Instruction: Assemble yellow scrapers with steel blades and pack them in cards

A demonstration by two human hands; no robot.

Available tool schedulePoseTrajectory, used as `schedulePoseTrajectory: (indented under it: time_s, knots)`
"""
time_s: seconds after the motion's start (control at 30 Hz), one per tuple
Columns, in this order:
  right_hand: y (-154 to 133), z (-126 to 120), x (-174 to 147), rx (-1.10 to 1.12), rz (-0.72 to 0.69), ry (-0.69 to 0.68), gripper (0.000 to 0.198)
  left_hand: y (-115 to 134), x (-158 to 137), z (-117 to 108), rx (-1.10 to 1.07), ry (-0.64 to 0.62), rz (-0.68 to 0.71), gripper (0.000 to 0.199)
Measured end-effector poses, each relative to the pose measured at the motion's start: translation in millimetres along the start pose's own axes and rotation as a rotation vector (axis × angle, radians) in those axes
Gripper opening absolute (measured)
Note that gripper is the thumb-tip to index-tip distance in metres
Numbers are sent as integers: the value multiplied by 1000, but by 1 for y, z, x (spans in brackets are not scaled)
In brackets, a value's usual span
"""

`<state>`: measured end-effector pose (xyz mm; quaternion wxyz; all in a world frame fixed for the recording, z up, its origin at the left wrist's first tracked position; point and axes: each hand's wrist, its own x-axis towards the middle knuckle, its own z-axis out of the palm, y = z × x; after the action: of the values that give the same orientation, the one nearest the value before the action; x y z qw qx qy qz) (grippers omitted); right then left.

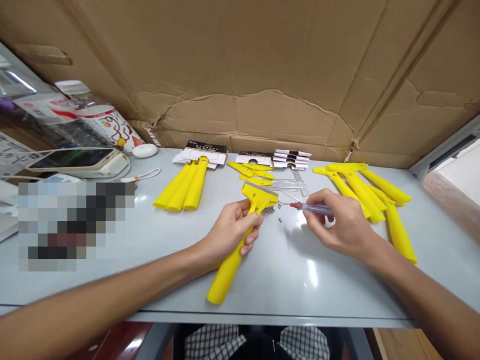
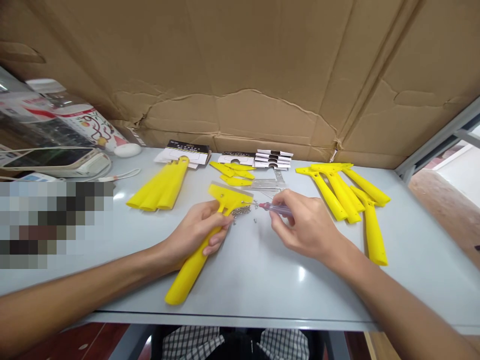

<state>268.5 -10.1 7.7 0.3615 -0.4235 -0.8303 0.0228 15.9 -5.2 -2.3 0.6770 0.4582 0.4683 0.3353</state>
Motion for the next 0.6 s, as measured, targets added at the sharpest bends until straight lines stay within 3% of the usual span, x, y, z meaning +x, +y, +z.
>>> schedulePoseTrajectory:
  time_s: [0.13, 0.33, 0.6]
  knots:
    - [2, 0, 0, -57, 25, 21, 22, 0, 0, -1, 2, -1, -1, 28]
    - [0, -1, 1, 5, -4, -33, 11, 0, 1, 0, 3, 3, -2, 29]
    - [0, -1, 1, -66, -2, 64, 16, 1, -2, 0, 7, -6, 7, 27]
